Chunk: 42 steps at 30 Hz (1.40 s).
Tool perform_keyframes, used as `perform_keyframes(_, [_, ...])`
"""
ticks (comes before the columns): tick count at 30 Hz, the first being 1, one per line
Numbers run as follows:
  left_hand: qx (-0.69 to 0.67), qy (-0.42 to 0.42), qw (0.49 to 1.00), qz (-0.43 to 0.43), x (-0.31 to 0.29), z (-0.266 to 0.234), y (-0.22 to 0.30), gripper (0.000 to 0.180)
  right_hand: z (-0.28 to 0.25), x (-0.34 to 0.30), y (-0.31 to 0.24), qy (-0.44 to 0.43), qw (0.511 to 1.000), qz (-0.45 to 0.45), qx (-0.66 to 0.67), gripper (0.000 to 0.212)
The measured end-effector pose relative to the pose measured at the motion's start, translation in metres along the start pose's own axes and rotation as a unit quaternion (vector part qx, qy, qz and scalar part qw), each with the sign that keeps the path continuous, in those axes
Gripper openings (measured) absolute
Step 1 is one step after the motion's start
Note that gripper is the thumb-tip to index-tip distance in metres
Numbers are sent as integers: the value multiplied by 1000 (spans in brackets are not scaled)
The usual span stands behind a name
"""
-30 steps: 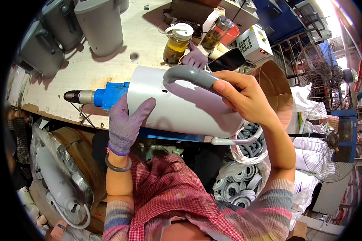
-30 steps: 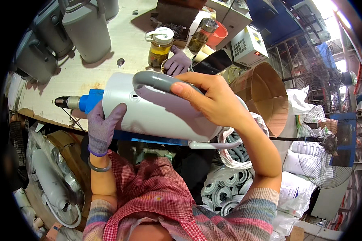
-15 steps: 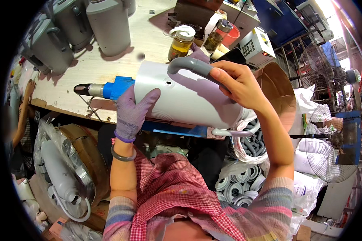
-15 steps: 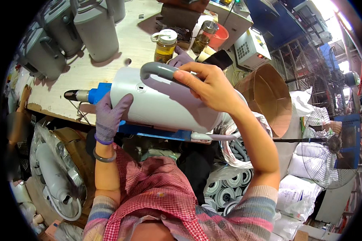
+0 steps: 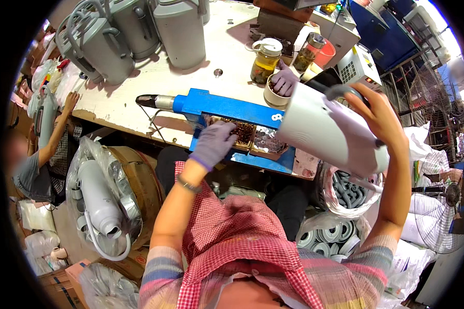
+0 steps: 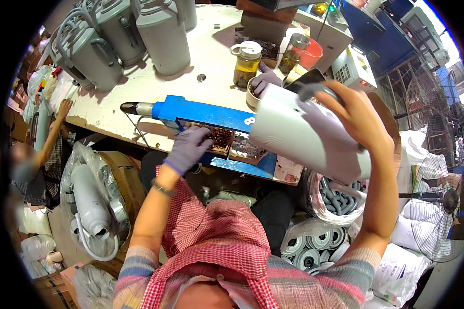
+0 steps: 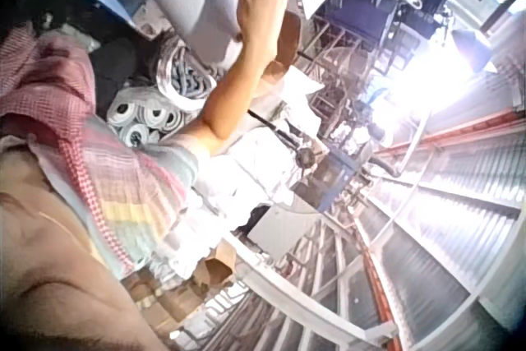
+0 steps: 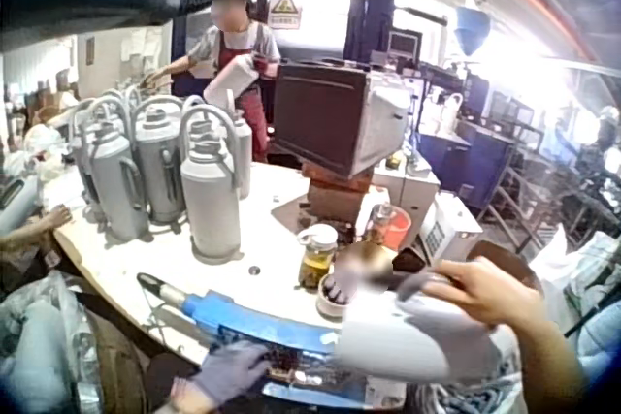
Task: The person assembles white plastic water dispensers by attaching grey handles to the bodies. They pick up a dispenser body, insert a handle into the top opening, and secure it using a blue manual press tool on the table. The person repeats this process for multiple units, placing the finished dispensers on the table.
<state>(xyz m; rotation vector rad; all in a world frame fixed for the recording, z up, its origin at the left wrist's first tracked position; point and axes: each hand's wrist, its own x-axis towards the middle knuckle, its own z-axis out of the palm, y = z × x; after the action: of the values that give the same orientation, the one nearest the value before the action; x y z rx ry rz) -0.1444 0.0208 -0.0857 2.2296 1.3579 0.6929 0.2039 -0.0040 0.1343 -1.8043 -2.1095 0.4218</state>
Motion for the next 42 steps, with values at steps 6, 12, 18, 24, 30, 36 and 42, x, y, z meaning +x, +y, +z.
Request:
perform_keyframes(6, [-75, -37, 995, -52, 34, 70, -30, 27, 0, -70, 39, 79, 992, 80, 50, 28])
perform_keyframes(12, [103, 73, 992, -18, 14, 47, -29, 18, 7, -113, 81, 107, 972, 162, 135, 26])
perform_keyframes(18, [-360, 72, 924, -107, -9, 12, 25, 21, 18, -131, 92, 123, 973, 137, 140, 25])
perform_keyframes(24, [-391, -42, 919, -8, 35, -7, 126, 19, 20, -137, 102, 150, 969, 127, 147, 26])
perform_keyframes(30, [-324, -105, 939, 42, 93, 23, 165, 19, 25, -144, 114, 156, 966, 143, 149, 27])
perform_keyframes(36, [-192, -147, 966, 96, 108, 14, 179, 21, 29, -143, 120, 158, 971, 127, 129, 27])
perform_keyframes(42, [-185, -181, 950, 177, 118, 13, 167, 22, 31, -141, 121, 159, 972, 118, 127, 26])
